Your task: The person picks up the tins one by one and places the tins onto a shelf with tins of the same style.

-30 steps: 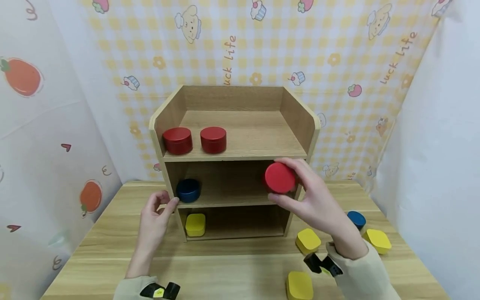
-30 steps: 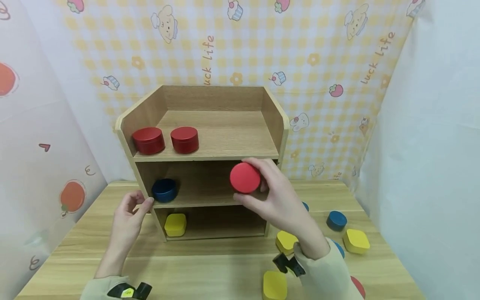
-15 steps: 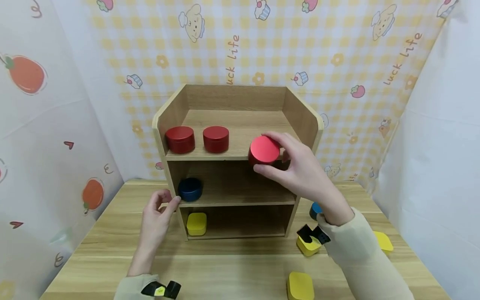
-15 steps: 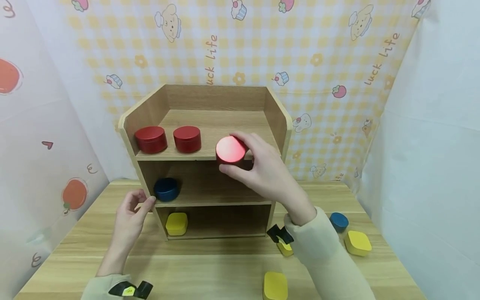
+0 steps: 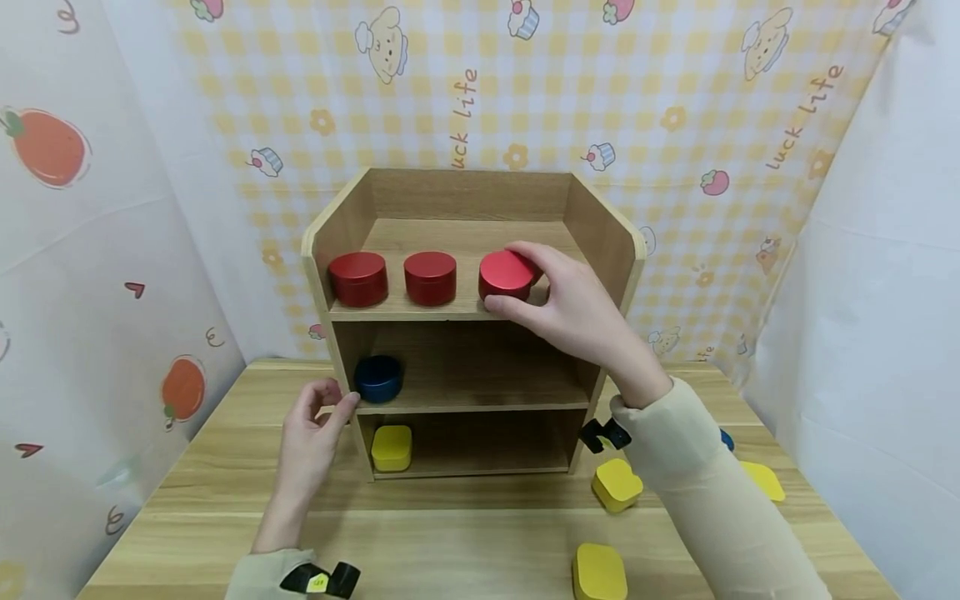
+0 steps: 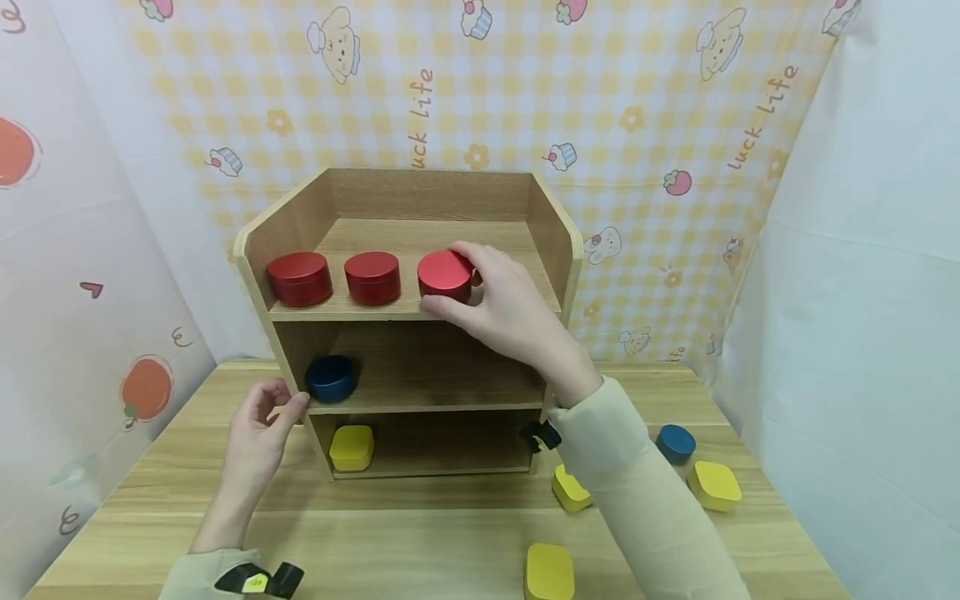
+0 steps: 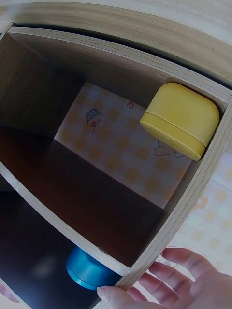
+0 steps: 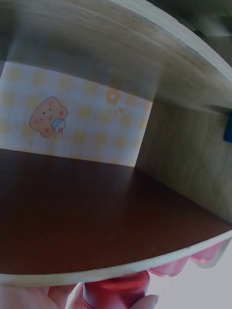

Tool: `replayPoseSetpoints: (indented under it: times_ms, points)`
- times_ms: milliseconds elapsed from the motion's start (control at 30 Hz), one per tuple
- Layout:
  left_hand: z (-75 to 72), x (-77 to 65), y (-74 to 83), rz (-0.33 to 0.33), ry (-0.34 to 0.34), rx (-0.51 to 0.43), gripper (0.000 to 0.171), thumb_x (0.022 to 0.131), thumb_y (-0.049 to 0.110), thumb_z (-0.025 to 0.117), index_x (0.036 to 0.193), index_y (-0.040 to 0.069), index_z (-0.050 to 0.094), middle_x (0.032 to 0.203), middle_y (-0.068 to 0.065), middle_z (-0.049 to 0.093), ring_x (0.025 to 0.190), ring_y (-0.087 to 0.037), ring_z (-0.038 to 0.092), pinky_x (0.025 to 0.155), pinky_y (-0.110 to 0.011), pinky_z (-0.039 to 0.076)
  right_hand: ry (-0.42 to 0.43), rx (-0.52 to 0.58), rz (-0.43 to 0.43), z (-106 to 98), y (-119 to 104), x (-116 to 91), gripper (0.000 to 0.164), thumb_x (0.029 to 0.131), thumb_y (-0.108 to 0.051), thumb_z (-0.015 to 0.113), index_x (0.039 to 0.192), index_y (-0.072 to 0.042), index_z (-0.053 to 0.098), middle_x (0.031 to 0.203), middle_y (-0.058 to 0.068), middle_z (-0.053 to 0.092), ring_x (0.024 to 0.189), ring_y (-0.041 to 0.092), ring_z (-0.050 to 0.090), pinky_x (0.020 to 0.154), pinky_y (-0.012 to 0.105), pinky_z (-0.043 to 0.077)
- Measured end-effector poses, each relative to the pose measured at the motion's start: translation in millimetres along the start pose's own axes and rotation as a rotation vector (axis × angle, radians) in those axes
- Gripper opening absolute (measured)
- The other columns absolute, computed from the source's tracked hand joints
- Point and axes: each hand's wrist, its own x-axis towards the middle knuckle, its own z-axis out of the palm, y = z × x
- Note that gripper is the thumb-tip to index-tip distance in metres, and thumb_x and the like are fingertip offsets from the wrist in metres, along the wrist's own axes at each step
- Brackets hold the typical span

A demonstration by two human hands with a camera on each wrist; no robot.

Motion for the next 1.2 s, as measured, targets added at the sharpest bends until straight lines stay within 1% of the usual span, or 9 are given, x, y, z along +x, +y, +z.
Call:
replayPoseSetpoints:
  times_ms: [67,300,433,533,667,867,1200]
  points:
    - [0.2,-0.2,0.1,-0.001,-0.001,0.004,0.022,0.094,0.008,0.067,0.109,-0.002,0.054,0.096,-0.003,0.053,0.091,-0.011,0.053,0.07,-0.015,0.048,-0.013,-0.011,0.018,1,0,4,0.062,0.083,-0.048,0.075,0.132,-0.016,0.056,0.114,-0.004,0.06,0.093,0.014,0.054,0.08,0.032,0.044]
    - [2.2,-1.1,0.8,-0.009,-0.005,-0.007,0.023,0.093,0.007,0.067,0.11,-0.002,0.054,0.096,-0.002,0.053,0.091,-0.01,0.054,0.07,-0.015,0.047,-0.054,-0.021,0.111,1,1,9,0.063,0.085,-0.051,0.071,0.136,-0.018,0.053,0.108,-0.003,0.061,0.08,0.016,0.059,0.076,0.032,0.046]
    - [2.5,-1.4,0.9,-0.007,-0.001,-0.013,0.022,0.093,0.005,0.067,0.109,-0.003,0.054,0.095,-0.002,0.053,0.09,-0.011,0.054,0.07,-0.015,0.047,-0.071,-0.038,0.137,3,1,10,0.066,0.086,-0.052,0.07,0.138,-0.016,0.052,0.109,0.002,0.061,0.085,0.017,0.056,0.076,0.034,0.045]
    - [2.1,-1.5,0.4,-0.002,-0.003,-0.003,0.022,0.093,0.006,0.067,0.108,-0.002,0.054,0.095,-0.002,0.053,0.091,-0.011,0.053,0.07,-0.015,0.046,-0.085,-0.04,0.146,5,1,11,0.068,0.086,-0.05,0.07,0.14,-0.013,0.05,0.112,0.006,0.06,0.092,0.02,0.054,0.079,0.035,0.044]
    - [1.3,-1.3,-0.6,0.007,-0.003,0.006,0.021,0.093,0.008,0.067,0.108,-0.002,0.054,0.095,-0.002,0.053,0.091,-0.011,0.053,0.07,-0.015,0.045,-0.093,-0.045,0.149,7,1,13,0.066,0.087,-0.048,0.07,0.139,-0.012,0.05,0.112,0.007,0.059,0.098,0.022,0.052,0.082,0.037,0.044]
    - [0.7,-0.7,-1.4,0.007,-0.007,0.003,0.021,0.093,0.008,0.067,0.108,-0.001,0.055,0.096,-0.002,0.053,0.092,-0.011,0.053,0.07,-0.016,0.045,-0.094,-0.074,0.151,9,2,14,0.061,0.087,-0.049,0.069,0.134,-0.014,0.054,0.108,0.004,0.06,0.099,0.022,0.051,0.083,0.038,0.043]
    - [-0.7,0.6,0.2,-0.013,-0.005,0.005,0.022,0.094,0.01,0.067,0.109,-0.001,0.054,0.097,-0.002,0.053,0.093,-0.012,0.052,0.071,-0.016,0.045,-0.083,-0.102,0.163,10,-1,17,0.062,0.086,-0.053,0.069,0.134,-0.015,0.055,0.105,0.004,0.059,0.097,0.022,0.051,0.08,0.038,0.043]
